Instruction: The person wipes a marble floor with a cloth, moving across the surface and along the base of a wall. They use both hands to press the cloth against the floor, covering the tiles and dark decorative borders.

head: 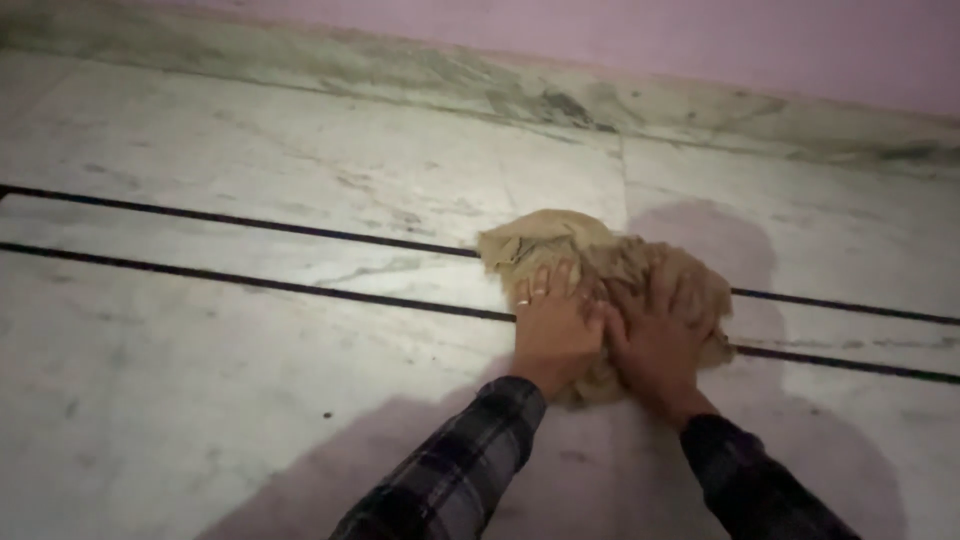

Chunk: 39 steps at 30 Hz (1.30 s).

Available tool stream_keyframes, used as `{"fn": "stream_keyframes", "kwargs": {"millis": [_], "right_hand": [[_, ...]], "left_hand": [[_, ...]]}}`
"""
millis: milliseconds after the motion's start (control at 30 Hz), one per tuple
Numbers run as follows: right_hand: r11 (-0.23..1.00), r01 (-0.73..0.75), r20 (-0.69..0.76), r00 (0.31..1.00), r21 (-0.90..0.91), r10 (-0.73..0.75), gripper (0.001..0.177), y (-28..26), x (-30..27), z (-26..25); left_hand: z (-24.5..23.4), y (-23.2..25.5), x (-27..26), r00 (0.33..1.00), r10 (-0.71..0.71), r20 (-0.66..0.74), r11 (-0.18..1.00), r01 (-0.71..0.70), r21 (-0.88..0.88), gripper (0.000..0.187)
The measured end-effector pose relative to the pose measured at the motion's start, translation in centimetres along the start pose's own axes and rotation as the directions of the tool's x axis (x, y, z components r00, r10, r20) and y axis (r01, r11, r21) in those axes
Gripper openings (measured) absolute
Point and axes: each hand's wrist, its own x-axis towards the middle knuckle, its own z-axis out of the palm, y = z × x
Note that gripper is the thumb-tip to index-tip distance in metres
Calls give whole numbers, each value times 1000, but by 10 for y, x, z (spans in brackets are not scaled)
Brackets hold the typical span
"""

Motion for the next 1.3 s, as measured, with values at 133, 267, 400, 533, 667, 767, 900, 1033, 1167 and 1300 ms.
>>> {"fn": "stream_keyframes", "kwargs": {"millis": [133,267,400,533,667,767,900,1033,1167,1300], "right_hand": [[996,22,41,999,-85,-18,53,17,29,20],[994,22,157,988,-104,-6,55,22,59,17],[994,108,293,951,-28,-95,60,67,89,40],[933,323,486,848,-160,-210,69,96,115,39],[839,517,410,811,-170,-417,66,102,129,41],[934,343,325,899,-100,-296,61,85,125,23],[921,360,340,893,-147,-294,58,80,114,19],[959,246,455,876,-140,-158,68,101,104,40],[942,304,325,913,-140,-247,68,111,69,20],[966,206,403,906,-153,-129,65,96,12,-25]], "left_hand": [[18,-13,22,990,57,-126,996,-47,76,50],[28,-17,45,970,61,-235,996,-44,80,51],[37,-18,62,952,69,-297,992,-34,123,55],[49,-19,72,985,-6,-175,994,24,105,54],[45,-6,94,982,-183,-56,981,186,59,55],[58,-12,94,983,-119,-141,982,137,128,55],[58,-3,88,973,-208,-98,960,222,168,49],[60,12,68,969,-217,-117,953,236,190,42],[61,36,38,974,-182,-133,957,206,203,44],[58,68,-1,977,-193,-91,961,207,185,44]]}}
